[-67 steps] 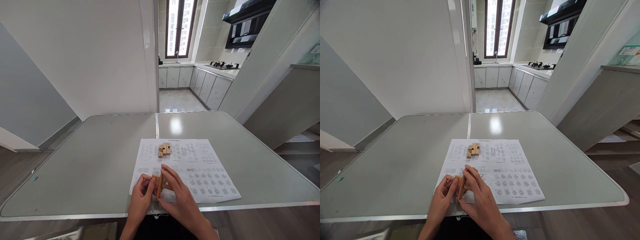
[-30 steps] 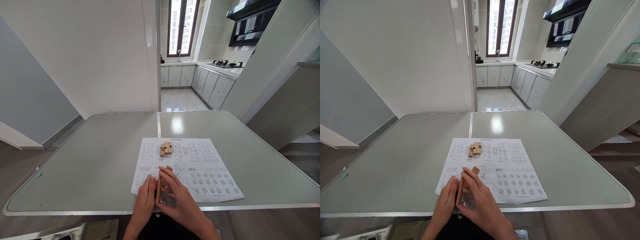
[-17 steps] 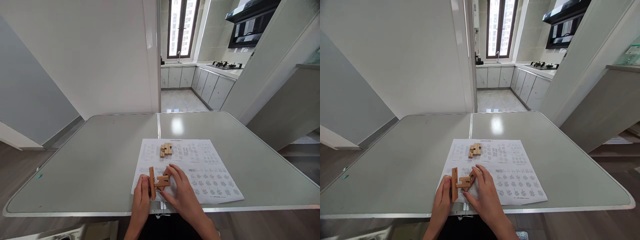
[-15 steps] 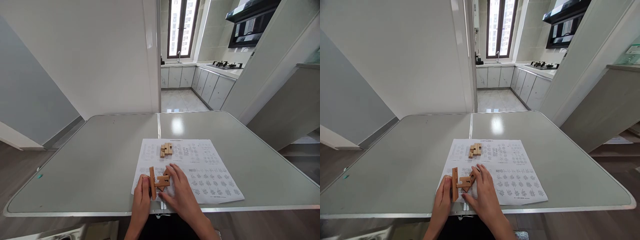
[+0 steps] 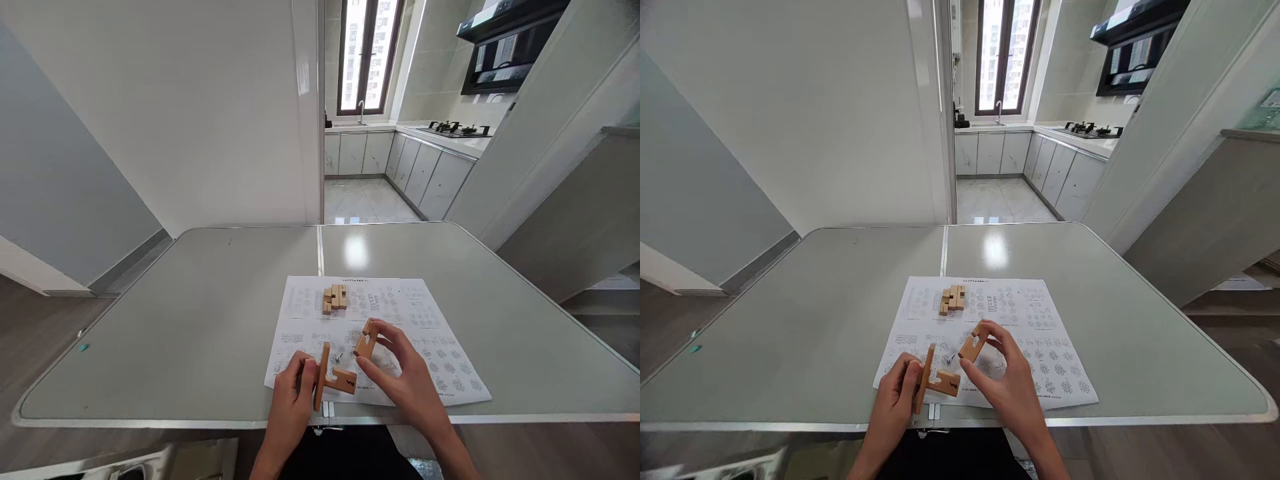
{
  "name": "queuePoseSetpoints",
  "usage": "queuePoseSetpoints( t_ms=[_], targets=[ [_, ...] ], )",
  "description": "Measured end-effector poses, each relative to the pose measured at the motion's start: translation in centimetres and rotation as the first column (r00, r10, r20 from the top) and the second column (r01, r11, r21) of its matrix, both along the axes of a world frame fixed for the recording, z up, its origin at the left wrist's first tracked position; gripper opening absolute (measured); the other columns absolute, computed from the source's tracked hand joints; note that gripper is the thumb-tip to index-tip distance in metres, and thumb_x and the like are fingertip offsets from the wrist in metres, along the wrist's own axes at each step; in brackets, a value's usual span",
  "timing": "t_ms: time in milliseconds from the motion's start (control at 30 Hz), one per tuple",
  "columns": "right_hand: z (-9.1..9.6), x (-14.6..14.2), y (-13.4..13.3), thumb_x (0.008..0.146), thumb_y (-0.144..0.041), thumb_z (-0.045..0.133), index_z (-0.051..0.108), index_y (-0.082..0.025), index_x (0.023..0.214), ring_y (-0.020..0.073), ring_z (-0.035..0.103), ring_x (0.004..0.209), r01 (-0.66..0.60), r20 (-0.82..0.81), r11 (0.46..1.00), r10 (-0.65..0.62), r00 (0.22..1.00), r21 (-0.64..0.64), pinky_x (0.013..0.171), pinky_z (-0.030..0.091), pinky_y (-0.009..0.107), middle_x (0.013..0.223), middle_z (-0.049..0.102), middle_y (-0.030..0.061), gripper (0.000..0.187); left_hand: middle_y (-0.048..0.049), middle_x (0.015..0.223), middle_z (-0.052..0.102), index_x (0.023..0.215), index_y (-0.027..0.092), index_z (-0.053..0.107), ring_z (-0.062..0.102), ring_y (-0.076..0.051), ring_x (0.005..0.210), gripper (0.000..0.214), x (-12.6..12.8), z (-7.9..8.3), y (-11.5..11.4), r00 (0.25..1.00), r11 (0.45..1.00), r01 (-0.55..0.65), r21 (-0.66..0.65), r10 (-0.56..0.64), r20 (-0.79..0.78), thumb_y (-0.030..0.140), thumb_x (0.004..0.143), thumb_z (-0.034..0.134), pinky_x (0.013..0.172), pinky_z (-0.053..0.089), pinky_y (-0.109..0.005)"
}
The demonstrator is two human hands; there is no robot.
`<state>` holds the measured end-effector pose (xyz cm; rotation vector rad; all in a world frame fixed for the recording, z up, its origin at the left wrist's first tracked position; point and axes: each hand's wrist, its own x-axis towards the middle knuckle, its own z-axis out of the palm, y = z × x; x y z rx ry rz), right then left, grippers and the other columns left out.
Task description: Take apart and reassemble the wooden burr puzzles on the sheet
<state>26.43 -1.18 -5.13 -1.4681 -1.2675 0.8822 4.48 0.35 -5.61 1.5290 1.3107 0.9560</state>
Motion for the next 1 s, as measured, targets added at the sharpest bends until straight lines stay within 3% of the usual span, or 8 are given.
queuePoseSetpoints(
  t_ms=[100,267,700,1000],
  targets=[
    [1.2,0.4,-0.7,0.09,-0.042,0.078,0.052,-0.035,0.143,0.0321,0.058,0.136,-0.161,-0.135,0.987,0.162,0.978,0.016,0.115,0.05,0.053,0.153,0.056,0.0055,0.06,0.003,0.069,0.05,0.081,0.022,0.051,0.045,-0.015,0.064,0.043,0.0,-0.2,-0.2,0.998,0.998,0.054,-0.017,-0.054,-0.035,0.057,0.105,0.045,0.06,0.036,-0.025],
    [2.6,-0.9,-1.5,0.084,-0.028,0.081,0.049,-0.037,0.147,0.0305,0.055,0.139,-0.285,-0.116,0.959,0.282,0.952,-0.007,0.12,0.044,0.053,0.153,0.056,0.0028,0.071,0.0036,0.071,0.052,0.082,0.022,0.05,0.047,-0.014,0.064,0.04,-0.1,-0.2,-0.2,0.995,0.997,0.082,0.013,-0.081,-0.056,0.055,0.104,0.048,0.062,0.037,-0.025],
    [2.7,-0.3,-1.5,0.083,-0.03,0.078,0.047,-0.039,0.151,0.0326,0.053,0.141,-0.316,0.039,0.945,0.32,0.947,-0.084,0.12,0.041,0.056,0.157,0.053,0.0016,0.075,0.0007,0.082,0.064,0.091,0.022,0.057,0.056,-0.018,0.074,0.032,0.1,-0.1,-0.1,0.979,0.985,0.169,0.02,-0.166,-0.115,0.049,0.106,0.048,0.072,0.043,-0.027],
    [4.4,1.0,-1.7,0.083,-0.031,0.078,0.048,-0.04,0.153,0.0331,0.049,0.145,-0.379,0.052,0.91,0.392,0.919,-0.168,0.122,0.039,0.056,0.157,0.054,0.0016,0.076,-0.0012,0.092,0.069,0.097,0.023,0.062,0.062,-0.018,0.083,0.026,0.0,0.7,-0.3,0.967,0.971,0.239,0.027,-0.235,-0.095,0.043,0.108,0.049,0.077,0.046,-0.026]
  ],
)
